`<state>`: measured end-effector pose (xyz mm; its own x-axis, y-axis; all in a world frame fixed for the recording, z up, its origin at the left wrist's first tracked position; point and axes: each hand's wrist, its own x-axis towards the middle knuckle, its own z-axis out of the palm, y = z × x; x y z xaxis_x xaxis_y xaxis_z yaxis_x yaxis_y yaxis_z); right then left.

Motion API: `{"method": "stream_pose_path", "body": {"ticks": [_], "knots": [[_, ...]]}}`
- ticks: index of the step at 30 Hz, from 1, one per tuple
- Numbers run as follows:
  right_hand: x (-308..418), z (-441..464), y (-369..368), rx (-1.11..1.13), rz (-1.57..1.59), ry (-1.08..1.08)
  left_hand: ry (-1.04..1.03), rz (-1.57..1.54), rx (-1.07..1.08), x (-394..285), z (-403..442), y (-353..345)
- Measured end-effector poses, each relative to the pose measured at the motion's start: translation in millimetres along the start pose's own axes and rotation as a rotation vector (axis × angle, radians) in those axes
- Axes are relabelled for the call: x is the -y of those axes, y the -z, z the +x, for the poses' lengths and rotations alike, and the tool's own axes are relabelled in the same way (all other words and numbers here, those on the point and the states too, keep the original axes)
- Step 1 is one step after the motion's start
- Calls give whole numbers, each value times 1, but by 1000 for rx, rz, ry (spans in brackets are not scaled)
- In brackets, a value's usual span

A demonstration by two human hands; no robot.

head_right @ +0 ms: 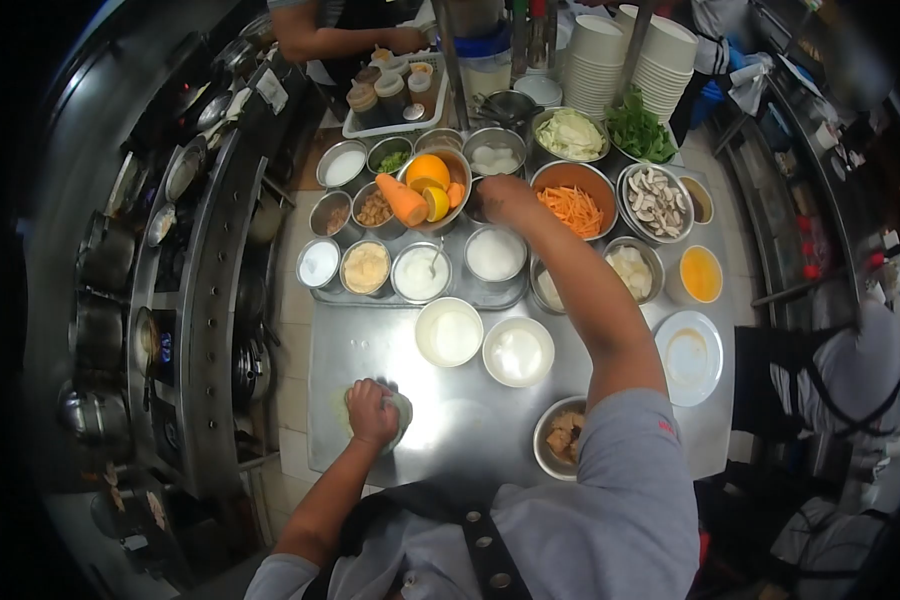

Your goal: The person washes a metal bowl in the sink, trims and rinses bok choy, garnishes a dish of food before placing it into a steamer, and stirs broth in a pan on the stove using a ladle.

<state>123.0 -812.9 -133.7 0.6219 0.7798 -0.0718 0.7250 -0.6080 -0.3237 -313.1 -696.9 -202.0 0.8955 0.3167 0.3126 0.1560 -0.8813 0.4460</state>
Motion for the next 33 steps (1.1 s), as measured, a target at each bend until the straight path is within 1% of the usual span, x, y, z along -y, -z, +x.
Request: {"method": "stream_pose_path", "body": {"ticks": [2, 5, 6, 9, 12, 15, 18, 21, 24, 30, 33], "knots": [[-1, 0, 3, -12, 95, -26, 17, 0, 14, 0, -1, 1], [4, -3, 17, -44, 155, -3, 26, -12, 13, -1, 0, 2], [0, 2, 8, -28, 193, 78, 25, -17, 11, -1, 0, 3], [14, 0, 11, 210, -9, 64, 26, -19, 7, -1, 0, 2], [6, 8, 8, 258, -50, 174, 25, -10, 2, 1, -1, 1], [3, 2, 18, 92, 64, 57, 30, -4, 11, 2, -1, 0], [-7, 4, 23, -84, 149, -10, 34, -15, 15, 2, -1, 0], [1, 5, 25, -15, 36, -52, 36, -16, 25, 0, 0, 2], [13, 9, 10, 93, -173, -111, 38, -11, 28, 0, 1, 2], [19, 9, 3, 47, -260, -22, 38, -20, 21, -1, 1, 2], [23, 7, 8, 64, -300, 65, 37, -10, 25, 1, 0, 1]]}}
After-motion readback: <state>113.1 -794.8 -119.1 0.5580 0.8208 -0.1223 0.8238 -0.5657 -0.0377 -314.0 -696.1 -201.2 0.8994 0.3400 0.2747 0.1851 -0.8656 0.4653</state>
